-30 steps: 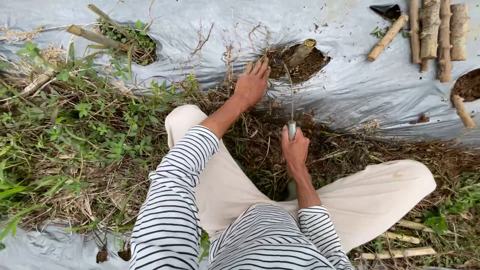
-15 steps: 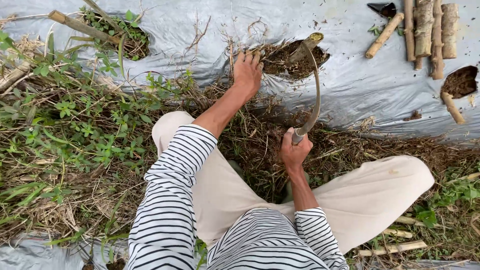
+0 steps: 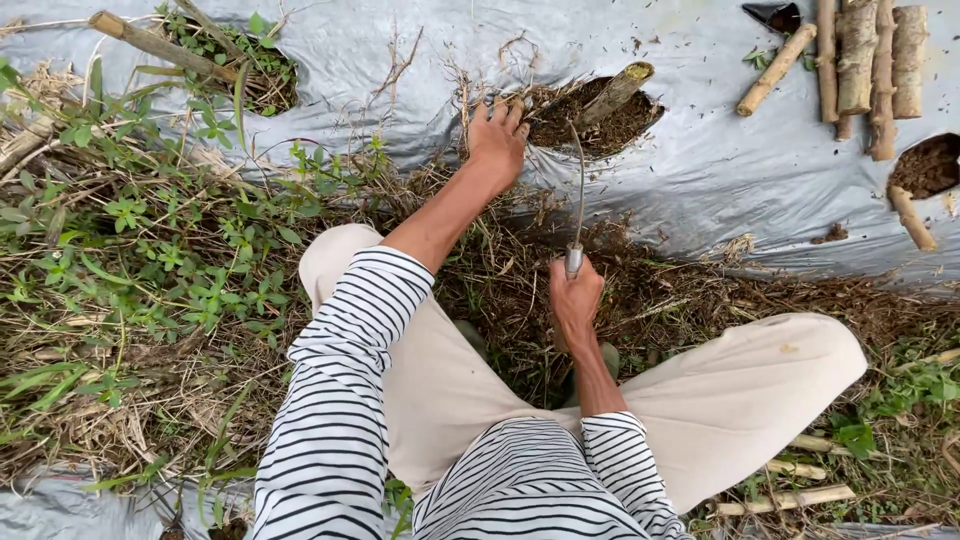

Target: The person sits on the ground and uses a sickle to cut and remove weeds and dry grass from a hole in a plastic ground cover. They pull the vegetation out by hand and use the tool to scrape away soil and roots from the opening.

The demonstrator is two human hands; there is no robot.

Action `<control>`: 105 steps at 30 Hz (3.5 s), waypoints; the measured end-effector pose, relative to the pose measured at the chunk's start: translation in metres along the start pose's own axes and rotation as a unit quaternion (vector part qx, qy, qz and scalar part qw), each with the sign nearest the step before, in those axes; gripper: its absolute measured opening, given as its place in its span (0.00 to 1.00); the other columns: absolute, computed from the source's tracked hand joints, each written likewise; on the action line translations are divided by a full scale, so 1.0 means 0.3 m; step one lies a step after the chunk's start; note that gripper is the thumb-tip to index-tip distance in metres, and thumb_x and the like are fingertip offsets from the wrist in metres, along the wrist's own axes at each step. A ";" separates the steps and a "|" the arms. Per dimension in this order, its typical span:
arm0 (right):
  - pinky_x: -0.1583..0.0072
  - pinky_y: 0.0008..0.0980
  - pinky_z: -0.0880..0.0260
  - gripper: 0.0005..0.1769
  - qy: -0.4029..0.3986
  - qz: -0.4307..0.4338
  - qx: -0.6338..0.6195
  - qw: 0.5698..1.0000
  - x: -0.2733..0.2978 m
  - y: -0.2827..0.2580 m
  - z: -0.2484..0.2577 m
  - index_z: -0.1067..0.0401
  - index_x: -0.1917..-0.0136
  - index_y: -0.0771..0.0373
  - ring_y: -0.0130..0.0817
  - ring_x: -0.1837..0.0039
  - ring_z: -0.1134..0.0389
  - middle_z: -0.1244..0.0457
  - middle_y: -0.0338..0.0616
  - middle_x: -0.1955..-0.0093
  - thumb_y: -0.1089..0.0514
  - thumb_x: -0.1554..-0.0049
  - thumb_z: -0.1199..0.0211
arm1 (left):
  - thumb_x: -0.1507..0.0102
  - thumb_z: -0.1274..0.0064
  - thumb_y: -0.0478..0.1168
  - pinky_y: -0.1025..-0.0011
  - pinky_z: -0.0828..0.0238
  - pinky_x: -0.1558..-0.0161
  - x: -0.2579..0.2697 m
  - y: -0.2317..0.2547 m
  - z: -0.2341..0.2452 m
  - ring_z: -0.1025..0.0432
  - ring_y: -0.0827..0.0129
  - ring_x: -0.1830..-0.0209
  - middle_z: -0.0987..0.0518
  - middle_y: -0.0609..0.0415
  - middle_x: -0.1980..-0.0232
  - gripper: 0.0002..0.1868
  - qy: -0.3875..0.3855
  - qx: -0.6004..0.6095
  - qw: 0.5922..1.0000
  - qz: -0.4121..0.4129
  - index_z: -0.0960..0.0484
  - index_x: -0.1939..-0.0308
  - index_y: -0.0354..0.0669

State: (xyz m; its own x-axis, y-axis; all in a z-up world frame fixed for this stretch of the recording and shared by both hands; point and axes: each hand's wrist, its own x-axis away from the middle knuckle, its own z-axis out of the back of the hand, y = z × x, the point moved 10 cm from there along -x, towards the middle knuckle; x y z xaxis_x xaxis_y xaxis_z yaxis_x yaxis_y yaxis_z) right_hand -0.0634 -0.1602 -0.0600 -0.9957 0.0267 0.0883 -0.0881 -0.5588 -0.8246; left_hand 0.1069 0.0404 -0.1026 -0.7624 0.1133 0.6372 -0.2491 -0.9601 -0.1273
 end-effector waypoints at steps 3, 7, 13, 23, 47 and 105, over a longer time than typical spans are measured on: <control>0.70 0.29 0.50 0.10 0.092 0.177 -0.029 0.980 0.055 -0.357 0.156 0.35 0.65 0.64 0.26 0.74 0.53 0.47 0.34 0.75 0.69 0.42 0.40 | 0.30 0.66 0.51 0.47 0.68 0.23 0.028 0.002 0.002 0.64 0.59 0.15 0.62 0.58 0.15 0.35 0.006 -0.008 1.000 -0.014 0.52 0.19 0.56; 0.70 0.28 0.52 0.23 0.143 0.232 -0.072 0.959 0.040 -0.242 0.116 0.46 0.72 0.56 0.25 0.74 0.54 0.48 0.32 0.76 0.69 0.39 0.43 | 0.33 0.58 0.44 0.45 0.67 0.23 0.051 -0.009 0.043 0.68 0.53 0.15 0.63 0.56 0.14 0.37 0.001 0.009 1.000 -0.017 0.49 0.19 0.55; 0.74 0.27 0.51 0.14 0.061 0.055 -0.031 0.996 0.016 -0.204 0.094 0.36 0.65 0.60 0.24 0.75 0.53 0.46 0.32 0.75 0.64 0.38 0.43 | 0.29 0.67 0.51 0.49 0.62 0.24 0.025 0.006 0.000 0.65 0.60 0.15 0.66 0.61 0.14 0.35 -0.044 -0.014 0.999 -0.015 0.54 0.18 0.59; 0.72 0.28 0.49 0.11 0.080 0.112 -0.029 0.990 -0.005 -0.226 0.085 0.35 0.66 0.62 0.25 0.75 0.52 0.46 0.34 0.76 0.66 0.41 0.40 | 0.29 0.67 0.48 0.46 0.60 0.27 -0.011 -0.009 0.027 0.63 0.55 0.16 0.61 0.54 0.14 0.33 0.004 0.004 1.000 -0.022 0.47 0.19 0.54; 0.71 0.27 0.50 0.11 0.111 0.232 0.024 0.966 0.049 -0.316 0.203 0.33 0.66 0.64 0.24 0.75 0.52 0.44 0.35 0.74 0.70 0.43 0.39 | 0.39 0.45 0.35 0.29 0.52 0.33 0.065 0.053 0.012 0.72 0.25 0.21 0.67 0.43 0.15 0.46 -0.039 -0.014 0.999 -0.033 0.45 0.21 0.71; 0.73 0.21 0.51 0.17 0.156 0.096 -0.016 0.983 -0.023 -0.235 0.101 0.38 0.68 0.57 0.23 0.80 0.48 0.44 0.38 0.82 0.66 0.38 0.42 | 0.40 0.36 0.37 0.39 0.40 0.30 0.205 0.039 0.155 0.59 0.38 0.18 0.51 0.46 0.16 0.41 -0.048 -0.065 0.997 -0.013 0.33 0.25 0.63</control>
State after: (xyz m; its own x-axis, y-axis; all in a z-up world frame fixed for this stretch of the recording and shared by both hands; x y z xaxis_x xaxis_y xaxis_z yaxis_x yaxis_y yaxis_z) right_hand -0.0496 -0.1461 0.0145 -0.9533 0.1794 -0.2429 0.1066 -0.5527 -0.8266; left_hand 0.0848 0.0243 -0.0296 -0.6960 0.1075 0.7100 -0.3480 -0.9153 -0.2025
